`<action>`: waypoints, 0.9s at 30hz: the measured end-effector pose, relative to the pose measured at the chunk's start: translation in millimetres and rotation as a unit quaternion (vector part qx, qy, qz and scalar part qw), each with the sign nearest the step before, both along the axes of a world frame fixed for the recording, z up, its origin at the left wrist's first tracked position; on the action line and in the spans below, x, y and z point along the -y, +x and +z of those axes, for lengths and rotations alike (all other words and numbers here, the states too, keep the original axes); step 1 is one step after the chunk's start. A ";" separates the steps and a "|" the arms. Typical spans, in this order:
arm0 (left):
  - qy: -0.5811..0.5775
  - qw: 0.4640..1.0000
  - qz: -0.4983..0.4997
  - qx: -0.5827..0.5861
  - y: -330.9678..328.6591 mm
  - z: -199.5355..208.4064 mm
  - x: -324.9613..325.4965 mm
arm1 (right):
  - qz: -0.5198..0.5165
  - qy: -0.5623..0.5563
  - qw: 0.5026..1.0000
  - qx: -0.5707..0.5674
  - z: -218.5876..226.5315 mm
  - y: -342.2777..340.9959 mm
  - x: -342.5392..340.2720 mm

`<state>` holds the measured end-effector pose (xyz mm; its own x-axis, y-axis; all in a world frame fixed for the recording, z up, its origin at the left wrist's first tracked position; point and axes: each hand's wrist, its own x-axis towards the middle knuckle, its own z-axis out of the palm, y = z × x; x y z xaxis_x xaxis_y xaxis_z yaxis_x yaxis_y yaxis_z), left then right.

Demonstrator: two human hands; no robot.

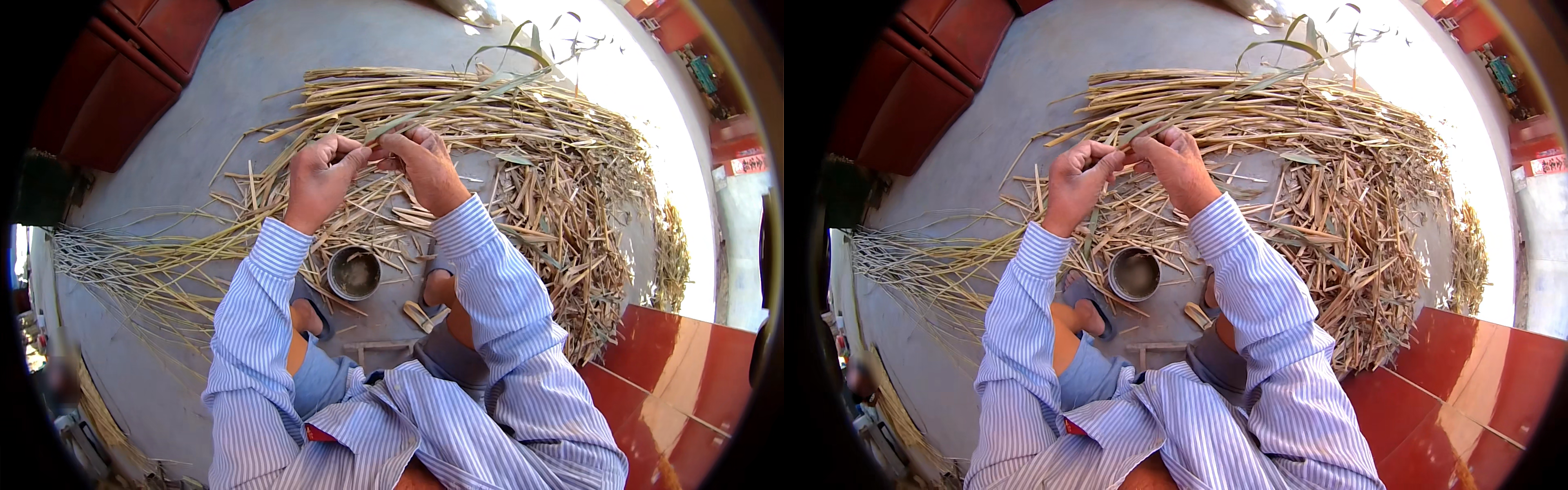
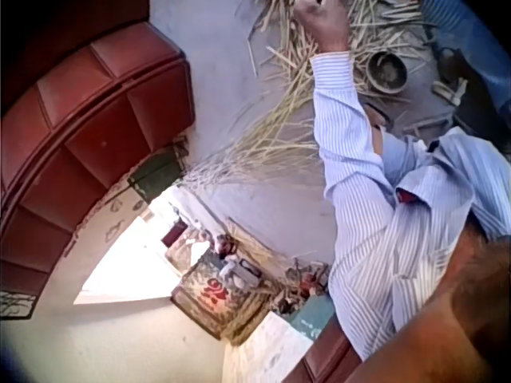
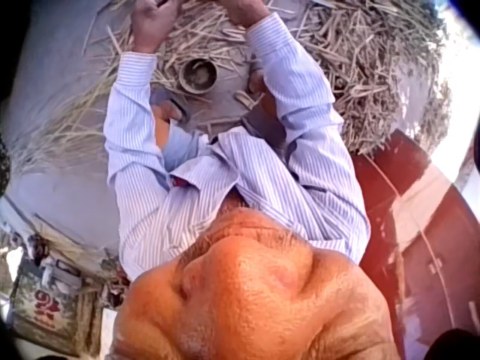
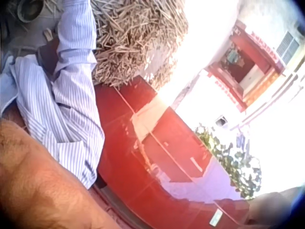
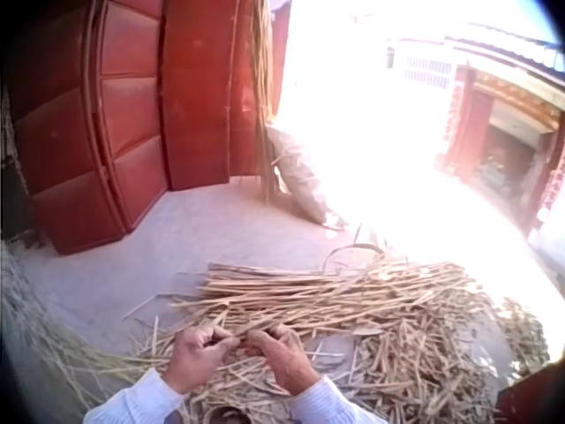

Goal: The person sits on the floor and repeatedly strips dried plant stalks by hand, separating the fibrous strands from the woody core. The separated fibers are placed in a pile to the left, while the discarded cores are placed to the right.

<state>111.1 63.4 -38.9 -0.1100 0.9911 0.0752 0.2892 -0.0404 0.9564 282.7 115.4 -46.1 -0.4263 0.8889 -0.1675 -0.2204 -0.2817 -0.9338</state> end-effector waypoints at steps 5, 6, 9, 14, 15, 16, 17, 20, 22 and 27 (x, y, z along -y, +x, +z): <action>0.066 0.997 0.045 -0.018 -25.6 8.0 -12.5 | -0.009 -0.075 0.997 -0.026 -2.0 5.7 1.1; 0.048 0.998 0.040 0.010 -29.8 8.5 -12.5 | -0.004 -0.076 0.997 -0.031 -2.6 7.9 1.3; 0.013 0.996 0.061 0.065 -47.5 10.1 -17.1 | -0.002 -0.066 0.997 -0.041 -4.6 11.5 -3.3; 0.065 0.979 0.194 0.017 -123.2 2.7 -28.0 | -0.019 -0.051 0.998 -0.028 -3.9 27.9 -13.1; 0.081 0.972 0.218 -0.031 -130.2 2.9 -26.6 | -0.024 -0.046 0.998 -0.017 -2.1 32.7 -14.2; 0.081 0.967 0.218 -0.107 -136.8 2.8 -24.1 | -0.030 -0.042 0.999 -0.006 -1.5 37.2 -15.6; 0.080 0.955 0.218 -0.183 -143.2 3.1 -21.9 | -0.025 -0.039 0.999 -0.024 -6.2 40.9 -19.2; 0.216 0.813 0.181 -0.509 -132.7 -1.9 -13.5 | -0.035 -0.050 0.998 -0.025 -5.1 42.2 -19.9; 0.292 0.741 0.127 -0.592 -103.9 2.6 -14.4 | -0.057 -0.066 0.995 -0.053 -6.6 42.9 -21.3; 0.141 0.954 -0.070 -0.254 -37.2 9.7 -5.1 | -0.094 -0.059 0.988 -0.111 -4.9 23.8 -19.3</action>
